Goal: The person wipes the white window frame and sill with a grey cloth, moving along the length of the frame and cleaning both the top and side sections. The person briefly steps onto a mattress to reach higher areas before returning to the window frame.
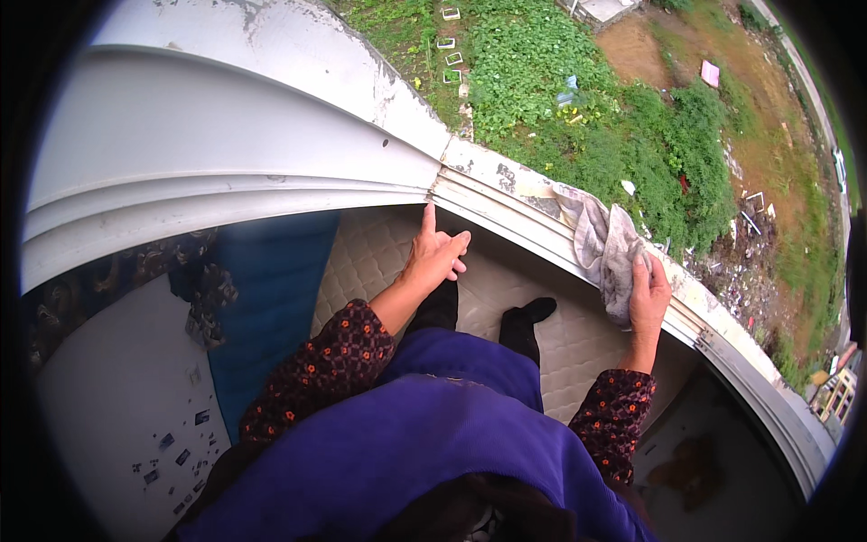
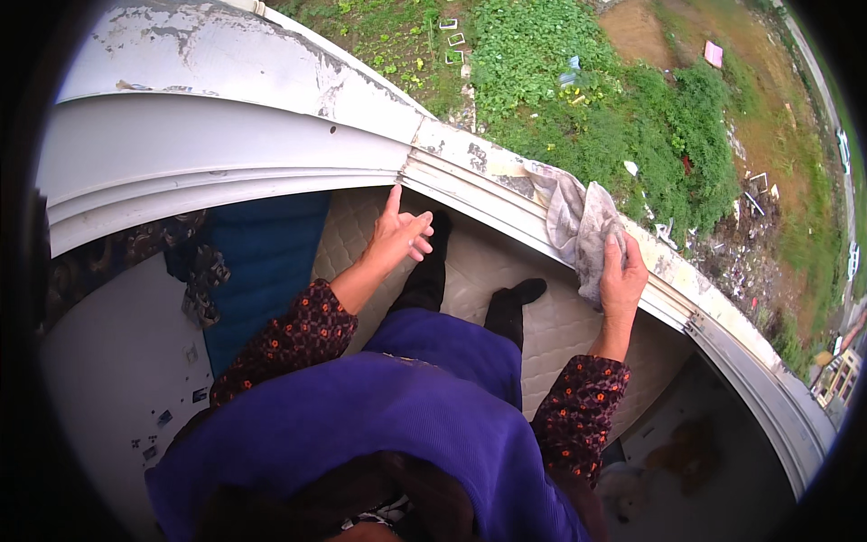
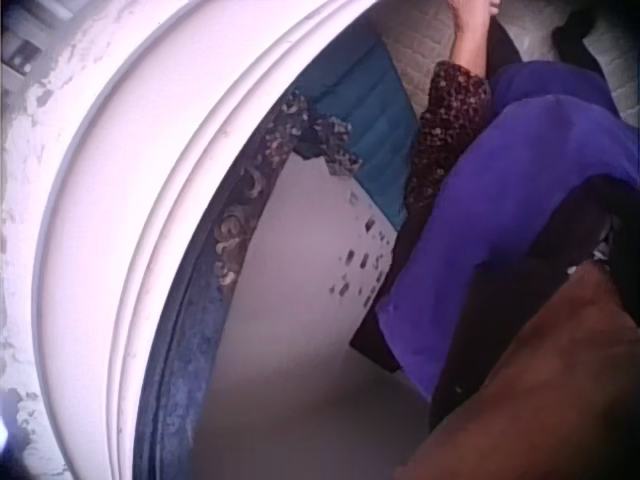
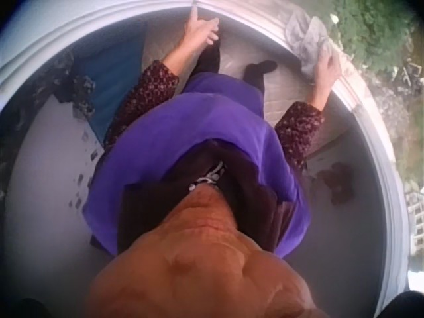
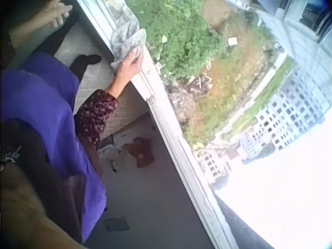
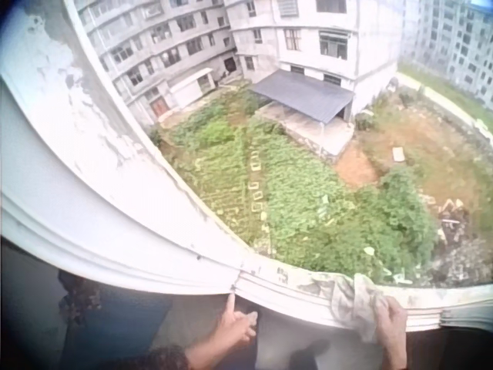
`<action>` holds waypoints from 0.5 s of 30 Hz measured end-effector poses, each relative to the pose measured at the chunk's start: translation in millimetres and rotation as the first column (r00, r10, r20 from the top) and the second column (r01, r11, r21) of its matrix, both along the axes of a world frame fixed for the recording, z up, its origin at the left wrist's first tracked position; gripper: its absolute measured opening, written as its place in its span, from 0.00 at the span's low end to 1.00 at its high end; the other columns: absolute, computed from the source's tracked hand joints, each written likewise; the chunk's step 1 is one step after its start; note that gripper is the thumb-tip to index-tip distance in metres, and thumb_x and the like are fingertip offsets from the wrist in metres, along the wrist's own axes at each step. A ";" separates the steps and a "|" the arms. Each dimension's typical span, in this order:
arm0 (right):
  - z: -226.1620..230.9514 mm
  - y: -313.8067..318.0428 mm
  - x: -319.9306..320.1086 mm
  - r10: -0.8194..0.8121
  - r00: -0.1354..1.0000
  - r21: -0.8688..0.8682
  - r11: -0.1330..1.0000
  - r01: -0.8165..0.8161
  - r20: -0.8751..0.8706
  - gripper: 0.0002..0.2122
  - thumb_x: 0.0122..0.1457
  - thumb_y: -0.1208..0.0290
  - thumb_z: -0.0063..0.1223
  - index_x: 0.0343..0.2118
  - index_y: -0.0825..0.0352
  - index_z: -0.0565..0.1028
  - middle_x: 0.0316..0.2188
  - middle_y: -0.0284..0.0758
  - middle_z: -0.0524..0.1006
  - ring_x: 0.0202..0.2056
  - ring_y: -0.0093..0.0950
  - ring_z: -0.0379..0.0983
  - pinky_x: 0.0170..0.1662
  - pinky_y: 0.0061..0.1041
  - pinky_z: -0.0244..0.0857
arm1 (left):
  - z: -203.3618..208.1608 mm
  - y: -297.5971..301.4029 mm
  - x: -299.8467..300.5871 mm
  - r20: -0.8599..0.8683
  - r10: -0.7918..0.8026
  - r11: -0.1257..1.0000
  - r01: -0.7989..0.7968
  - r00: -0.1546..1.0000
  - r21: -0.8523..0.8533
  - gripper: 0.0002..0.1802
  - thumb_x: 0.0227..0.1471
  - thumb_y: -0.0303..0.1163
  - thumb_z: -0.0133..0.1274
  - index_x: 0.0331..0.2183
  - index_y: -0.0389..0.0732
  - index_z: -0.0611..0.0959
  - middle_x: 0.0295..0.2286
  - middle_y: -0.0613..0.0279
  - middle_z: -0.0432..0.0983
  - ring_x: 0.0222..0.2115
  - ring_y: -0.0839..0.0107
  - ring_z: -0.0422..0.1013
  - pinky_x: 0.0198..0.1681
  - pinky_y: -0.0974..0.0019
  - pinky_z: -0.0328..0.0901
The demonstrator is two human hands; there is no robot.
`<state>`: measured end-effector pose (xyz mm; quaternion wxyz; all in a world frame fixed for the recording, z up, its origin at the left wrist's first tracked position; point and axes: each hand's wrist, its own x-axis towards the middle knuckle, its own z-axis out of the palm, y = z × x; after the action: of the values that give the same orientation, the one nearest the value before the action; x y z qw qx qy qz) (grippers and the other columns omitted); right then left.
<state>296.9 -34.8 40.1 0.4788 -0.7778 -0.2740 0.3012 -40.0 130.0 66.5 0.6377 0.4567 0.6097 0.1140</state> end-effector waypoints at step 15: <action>-15.7 2.5 0.5 0.173 0.967 -0.058 0.985 -0.165 0.187 0.15 0.63 0.67 0.56 0.47 0.73 0.77 0.36 0.45 0.82 0.40 0.31 0.78 0.48 0.28 0.68 | -11.9 38.6 41.8 -0.395 -0.052 0.992 0.003 0.917 -0.125 0.45 0.57 0.39 0.50 0.63 0.25 0.45 0.27 0.47 0.78 0.17 0.58 0.77 0.16 0.57 0.74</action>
<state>297.4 -32.3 24.4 0.4062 -0.7869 -0.3778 0.2704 1.7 168.6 54.5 0.5288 0.4392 0.7258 -0.0276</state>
